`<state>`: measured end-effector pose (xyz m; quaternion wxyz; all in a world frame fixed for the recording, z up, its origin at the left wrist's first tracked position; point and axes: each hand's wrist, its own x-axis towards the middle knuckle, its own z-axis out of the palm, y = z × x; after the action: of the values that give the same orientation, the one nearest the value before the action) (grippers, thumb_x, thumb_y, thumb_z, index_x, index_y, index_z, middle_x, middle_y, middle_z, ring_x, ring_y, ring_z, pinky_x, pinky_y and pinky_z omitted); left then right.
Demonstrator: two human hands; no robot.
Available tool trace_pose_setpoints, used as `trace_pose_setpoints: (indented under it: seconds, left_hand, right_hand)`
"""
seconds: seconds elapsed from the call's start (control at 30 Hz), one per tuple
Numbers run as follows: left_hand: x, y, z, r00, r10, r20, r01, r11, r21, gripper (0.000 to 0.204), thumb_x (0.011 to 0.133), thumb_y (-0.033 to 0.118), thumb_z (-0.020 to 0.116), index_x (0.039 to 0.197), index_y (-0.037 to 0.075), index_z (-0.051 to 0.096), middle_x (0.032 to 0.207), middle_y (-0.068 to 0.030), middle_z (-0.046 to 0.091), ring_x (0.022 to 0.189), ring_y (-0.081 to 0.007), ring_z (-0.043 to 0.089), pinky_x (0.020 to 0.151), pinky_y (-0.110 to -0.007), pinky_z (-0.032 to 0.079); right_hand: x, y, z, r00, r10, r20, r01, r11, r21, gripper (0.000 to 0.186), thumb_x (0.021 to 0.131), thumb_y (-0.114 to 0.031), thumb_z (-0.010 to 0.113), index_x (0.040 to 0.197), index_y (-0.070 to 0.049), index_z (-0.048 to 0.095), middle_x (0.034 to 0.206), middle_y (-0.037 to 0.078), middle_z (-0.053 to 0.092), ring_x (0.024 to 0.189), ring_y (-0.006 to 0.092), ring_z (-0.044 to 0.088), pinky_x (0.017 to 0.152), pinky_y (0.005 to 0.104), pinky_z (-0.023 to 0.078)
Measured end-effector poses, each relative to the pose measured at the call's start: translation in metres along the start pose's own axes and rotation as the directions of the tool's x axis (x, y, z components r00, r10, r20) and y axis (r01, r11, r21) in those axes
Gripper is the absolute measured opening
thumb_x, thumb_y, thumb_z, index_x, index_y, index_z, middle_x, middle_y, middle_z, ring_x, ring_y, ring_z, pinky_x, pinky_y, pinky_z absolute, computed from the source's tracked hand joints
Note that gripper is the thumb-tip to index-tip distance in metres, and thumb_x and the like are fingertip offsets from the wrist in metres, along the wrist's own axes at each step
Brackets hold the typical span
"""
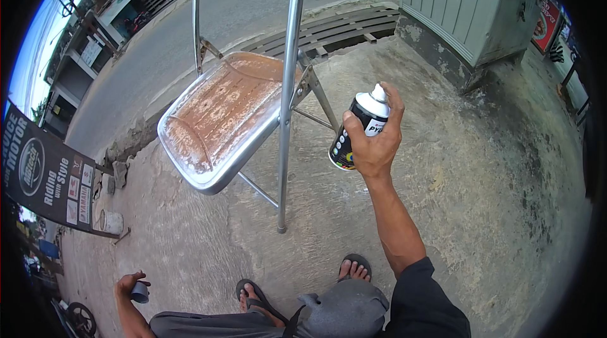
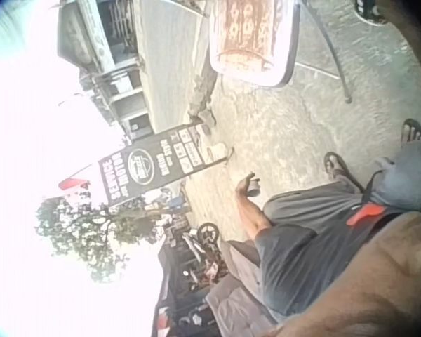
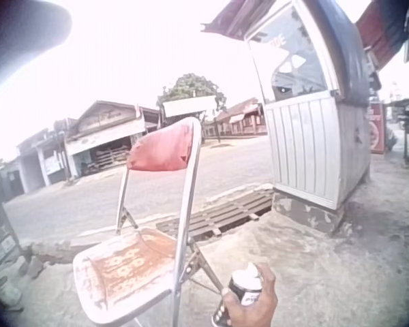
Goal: The person carries a metal folding chair outside and sprays paint onto its frame using a spray can.
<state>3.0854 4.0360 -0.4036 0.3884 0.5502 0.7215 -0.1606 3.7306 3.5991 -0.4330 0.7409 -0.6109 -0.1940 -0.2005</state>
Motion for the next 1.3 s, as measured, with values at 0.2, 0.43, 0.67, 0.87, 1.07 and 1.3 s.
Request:
trace_pose_setpoints:
  seconds: [0.2, 0.43, 0.67, 0.87, 1.07, 1.3]
  left_hand:
    - [0.017, -0.021, -0.028, 1.000, -0.009, -0.028, 0.009, 1.000, -0.021, 0.056, 0.106, 0.042, 0.054, 0.146, 0.003, 0.052, 0.115, -0.0219, 0.075, 0.080, -0.0368, 0.073, 0.067, -0.049, 0.059]
    - [0.007, 0.014, -0.004, 0.998, 0.069, -0.010, -0.068, 0.997, 0.046, 0.057, 0.106, 0.042, 0.051, 0.148, 0.003, 0.050, 0.117, -0.0252, 0.074, 0.081, -0.0382, 0.073, 0.070, -0.050, 0.060]
    - [0.011, -0.022, -0.011, 1.000, 0.004, -0.017, -0.004, 1.000, -0.029, 0.055, 0.107, 0.042, 0.052, 0.146, 0.003, 0.051, 0.113, -0.0242, 0.074, 0.084, -0.0398, 0.074, 0.072, -0.052, 0.061]
    - [0.006, -0.009, -0.004, 1.000, -0.006, 0.004, 0.006, 1.000, -0.022, 0.055, 0.108, 0.043, 0.050, 0.147, 0.005, 0.050, 0.112, -0.0237, 0.075, 0.085, -0.0393, 0.073, 0.073, -0.052, 0.060]
    - [0.026, -0.016, -0.015, 0.999, 0.036, -0.007, -0.037, 0.999, -0.011, 0.055, 0.108, 0.043, 0.049, 0.149, 0.005, 0.050, 0.113, -0.0241, 0.075, 0.086, -0.0394, 0.073, 0.074, -0.052, 0.060]
    - [0.043, 0.002, 0.000, 0.999, 0.014, 0.036, -0.013, 0.999, -0.033, 0.054, 0.106, 0.043, 0.054, 0.144, 0.005, 0.052, 0.111, -0.0245, 0.075, 0.085, -0.0414, 0.073, 0.073, -0.056, 0.059]
  right_hand:
    - [-0.015, -0.020, 0.003, 0.830, 0.009, 0.557, 0.120, 0.974, -0.194, 0.072, 0.075, -0.026, 0.079, 0.141, -0.010, 0.055, 0.101, 0.016, 0.065, 0.092, 0.0286, 0.071, 0.080, 0.0414, 0.059]
    - [0.037, -0.020, 0.019, 0.968, -0.095, 0.234, 0.157, 0.952, -0.264, 0.066, 0.080, -0.024, 0.077, 0.141, -0.009, 0.054, 0.106, 0.017, 0.063, 0.089, 0.0291, 0.070, 0.076, 0.0440, 0.059]
    - [-0.023, -0.041, 0.007, 0.775, -0.066, 0.628, 0.201, 0.969, -0.146, 0.070, 0.079, -0.027, 0.079, 0.142, -0.011, 0.054, 0.101, 0.016, 0.062, 0.089, 0.0295, 0.069, 0.077, 0.0431, 0.058]
    - [0.045, -0.025, 0.027, 0.935, -0.115, 0.335, 0.212, 0.939, -0.270, 0.070, 0.078, -0.026, 0.078, 0.142, -0.010, 0.054, 0.099, 0.016, 0.061, 0.089, 0.0296, 0.068, 0.078, 0.0446, 0.057]
    - [0.038, -0.041, 0.024, 0.889, -0.112, 0.444, 0.266, 0.915, -0.303, 0.068, 0.078, -0.026, 0.078, 0.141, -0.010, 0.055, 0.098, 0.017, 0.061, 0.088, 0.0302, 0.068, 0.078, 0.0448, 0.057]
    - [-0.005, -0.063, 0.013, 0.611, 0.007, 0.791, 0.285, 0.931, -0.228, 0.067, 0.075, -0.023, 0.080, 0.137, -0.011, 0.058, 0.103, 0.018, 0.068, 0.091, 0.0286, 0.071, 0.081, 0.0419, 0.057]
